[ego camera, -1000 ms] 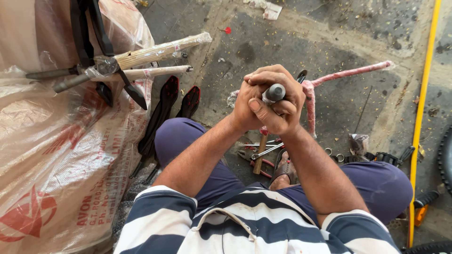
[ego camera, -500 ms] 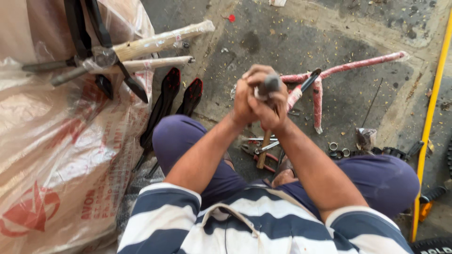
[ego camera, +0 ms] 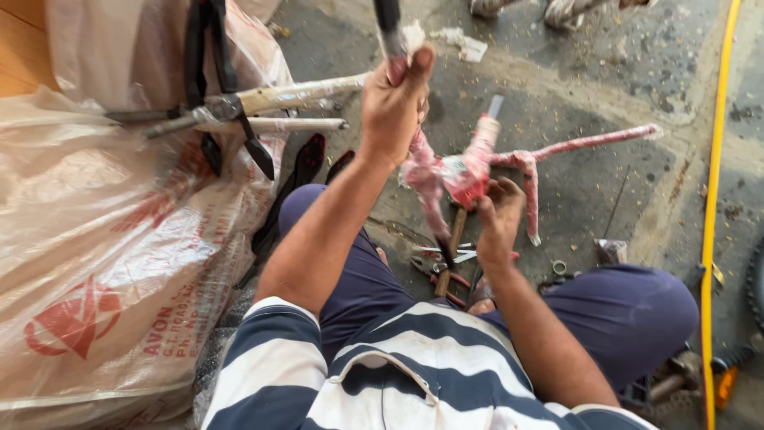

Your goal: The person sits on the ground and assembles a bicycle fork by inserting a metal tube into the wrapped fork legs. They use a hammer to tap the tube into place and a wrench to tighten a bolt at the junction. The person repeats this process for the second fork leg.

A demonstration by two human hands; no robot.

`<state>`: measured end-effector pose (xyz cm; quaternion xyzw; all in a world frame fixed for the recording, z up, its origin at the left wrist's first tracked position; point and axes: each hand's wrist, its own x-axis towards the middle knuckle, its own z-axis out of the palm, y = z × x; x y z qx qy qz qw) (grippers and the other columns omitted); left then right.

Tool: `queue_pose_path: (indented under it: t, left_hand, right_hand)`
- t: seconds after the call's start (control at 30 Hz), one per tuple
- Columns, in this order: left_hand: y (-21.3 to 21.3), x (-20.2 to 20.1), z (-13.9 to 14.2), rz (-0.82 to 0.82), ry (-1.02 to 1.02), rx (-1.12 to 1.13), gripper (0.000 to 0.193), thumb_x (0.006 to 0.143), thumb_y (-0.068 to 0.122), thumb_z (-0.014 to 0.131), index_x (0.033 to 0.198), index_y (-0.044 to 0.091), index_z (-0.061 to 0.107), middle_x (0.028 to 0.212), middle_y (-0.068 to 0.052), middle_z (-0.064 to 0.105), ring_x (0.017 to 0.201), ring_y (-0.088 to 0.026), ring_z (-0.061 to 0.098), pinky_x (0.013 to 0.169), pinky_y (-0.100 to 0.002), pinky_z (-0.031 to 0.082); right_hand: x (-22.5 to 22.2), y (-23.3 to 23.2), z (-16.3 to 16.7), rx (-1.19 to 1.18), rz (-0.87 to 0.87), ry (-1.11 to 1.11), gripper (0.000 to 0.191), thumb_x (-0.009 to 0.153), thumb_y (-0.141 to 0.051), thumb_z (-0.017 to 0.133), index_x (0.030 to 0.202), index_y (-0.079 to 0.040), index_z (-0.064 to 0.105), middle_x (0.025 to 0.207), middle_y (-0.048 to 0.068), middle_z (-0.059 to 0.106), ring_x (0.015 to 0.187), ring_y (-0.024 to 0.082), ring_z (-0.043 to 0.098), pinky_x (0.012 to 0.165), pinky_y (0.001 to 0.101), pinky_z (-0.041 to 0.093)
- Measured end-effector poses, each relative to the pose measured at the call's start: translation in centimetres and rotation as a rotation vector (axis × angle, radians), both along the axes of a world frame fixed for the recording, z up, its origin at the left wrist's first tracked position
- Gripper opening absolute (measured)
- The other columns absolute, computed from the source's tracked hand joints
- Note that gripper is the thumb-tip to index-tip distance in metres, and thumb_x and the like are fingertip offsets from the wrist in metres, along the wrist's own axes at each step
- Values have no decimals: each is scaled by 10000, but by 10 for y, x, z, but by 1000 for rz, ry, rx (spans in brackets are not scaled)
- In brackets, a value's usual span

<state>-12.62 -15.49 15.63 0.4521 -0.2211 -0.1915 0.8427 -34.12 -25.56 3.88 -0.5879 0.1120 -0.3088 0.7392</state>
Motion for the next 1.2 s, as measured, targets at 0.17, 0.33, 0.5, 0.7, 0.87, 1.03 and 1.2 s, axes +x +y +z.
queue_pose_path:
  t: [0.17, 0.33, 0.5, 0.7, 0.87, 1.03, 1.2]
  left_hand:
    - [-1, -8, 112, -79, -101, 5, 291, 945, 375, 713, 904, 116, 588, 726, -5, 605, 585, -111, 585, 530, -298, 494]
    - [-12, -4, 190, -147, -183, -222, 375, 1029, 343, 720, 825, 91, 533, 637, -2, 502, 492, -119, 499, 479, -315, 402]
    - [-34, -7, 179, -1071, -24, -711, 379, 1030, 425, 643, 825, 150, 481, 547, 68, 467, 381, -57, 414, 366, -257, 392]
    - [-64, -24, 147, 62, -42, 96, 289, 928, 386, 646, 885, 135, 509, 578, 48, 506, 401, -67, 451, 330, -279, 398]
    - [-74, -33, 135, 34, -245, -124, 370, 1019, 392, 676, 924, 70, 521, 608, 6, 512, 409, -77, 449, 358, -280, 419]
    - [-62, -28, 128, -894, -26, -512, 283, 1038, 329, 687, 996, 102, 524, 638, 57, 428, 466, -41, 398, 435, -250, 339]
    - [-88, -52, 125, 117, -89, 126, 263, 976, 311, 654, 971, 96, 503, 609, 27, 517, 416, -85, 477, 342, -288, 400]
  right_hand:
    - [12, -25, 71, 96, 500, -58, 848, 873, -465, 813, 1448, 42, 449, 1421, 172, 607, 1319, 236, 581, 1184, 376, 419]
    - [10, -12, 152, 249, 427, -151, 714, 861, -423, 811, 1359, -24, 491, 1223, 132, 625, 1071, 202, 599, 917, 339, 448]
    - [-9, -3, 163, 544, 438, 63, 581, 848, -381, 809, 1270, -91, 534, 1024, 92, 642, 823, 168, 617, 649, 301, 476]
    - [28, -28, 114, 225, 211, -141, 295, 1013, -249, 777, 1130, -51, 593, 923, 64, 607, 785, 129, 600, 704, 281, 494]
    - [22, -42, 112, 128, 147, -218, 325, 921, -142, 785, 1182, -76, 603, 872, 39, 616, 735, 95, 580, 642, 258, 491]
    - [7, -36, 134, 698, 208, 61, 559, 717, -49, 806, 1220, -147, 582, 923, -13, 634, 819, 105, 638, 697, 278, 533]
    - [33, -42, 138, 414, 343, -502, 460, 852, -351, 774, 1160, -61, 594, 985, 47, 691, 843, 163, 680, 833, 431, 629]
